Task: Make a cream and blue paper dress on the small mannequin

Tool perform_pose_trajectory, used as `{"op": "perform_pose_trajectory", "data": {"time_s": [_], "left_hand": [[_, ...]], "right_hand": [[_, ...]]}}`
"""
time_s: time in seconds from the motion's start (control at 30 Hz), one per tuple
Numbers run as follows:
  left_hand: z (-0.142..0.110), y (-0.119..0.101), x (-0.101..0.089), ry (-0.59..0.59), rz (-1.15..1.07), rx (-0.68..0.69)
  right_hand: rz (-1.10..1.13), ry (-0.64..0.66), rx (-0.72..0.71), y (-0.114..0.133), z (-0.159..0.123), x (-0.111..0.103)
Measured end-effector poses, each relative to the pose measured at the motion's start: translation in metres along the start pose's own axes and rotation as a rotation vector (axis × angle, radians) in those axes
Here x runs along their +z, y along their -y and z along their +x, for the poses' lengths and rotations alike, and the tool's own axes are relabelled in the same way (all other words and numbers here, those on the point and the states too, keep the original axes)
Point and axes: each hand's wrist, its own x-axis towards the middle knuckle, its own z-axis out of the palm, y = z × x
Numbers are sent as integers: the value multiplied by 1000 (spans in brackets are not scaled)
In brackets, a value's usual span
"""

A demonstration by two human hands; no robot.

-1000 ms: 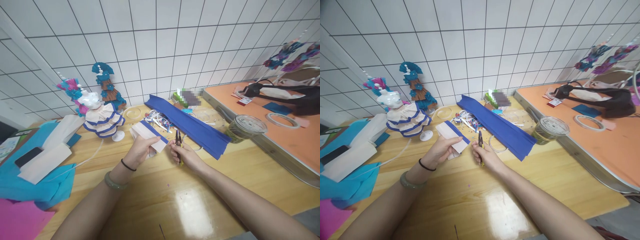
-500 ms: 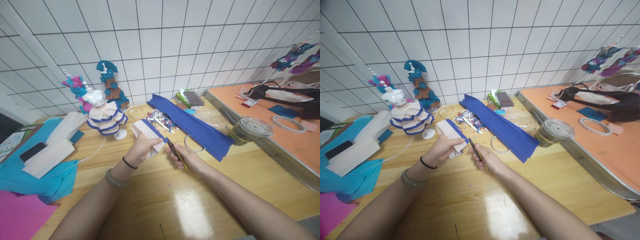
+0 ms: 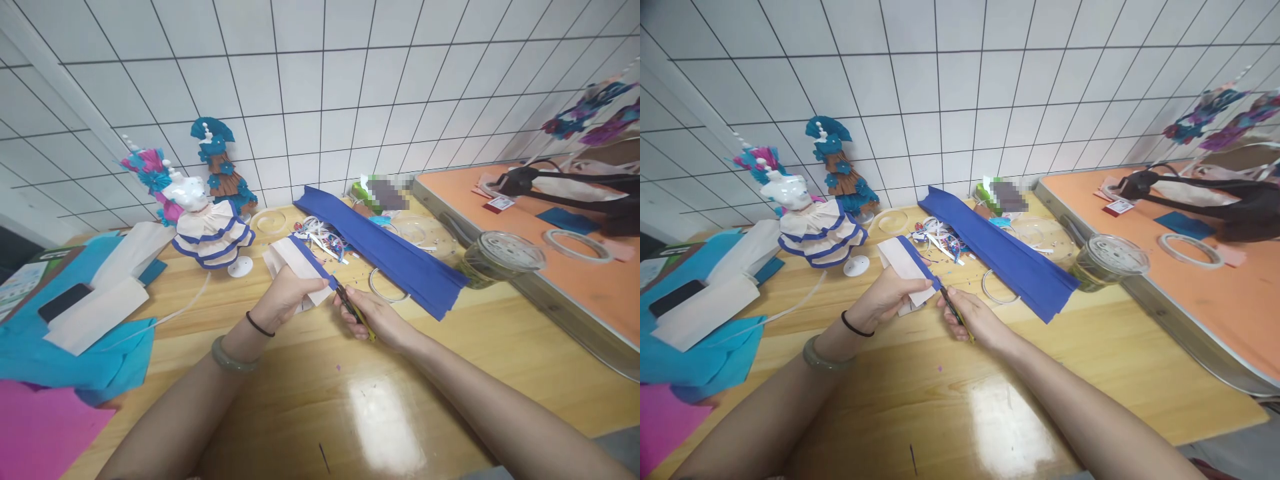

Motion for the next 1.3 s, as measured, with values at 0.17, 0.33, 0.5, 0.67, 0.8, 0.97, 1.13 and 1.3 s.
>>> {"op": "perform_pose_trajectory", "data": {"time_s": [0.17,0.33,0.5,0.67,0.8,0.97,1.13,1.3], "left_hand": [[0,1,1,67,-30,3],[0,3,1,77,-23,-1],[0,3,1,84,-40,-18],[1,5,1,64,-32,-36],[1,6,0,79,-40,-11],[1,6,0,73,-24,-13],[1,5,1,59,-37,-6],[-1,3,3,50,-54,-37]], "right_hand": [[-55,2,-24,0,0,-2],[-79,2,-42,-1,0,-2],[-82,-22,-22,-1,1,-2],[-85,-25,-21,0,0,-2],[-96,-35,-23,0,0,-1],[-99,-51,-4,1,0,0],[-107,-68,-8,3,-1,2],[-112,-69,-31,5,-2,4]]}}
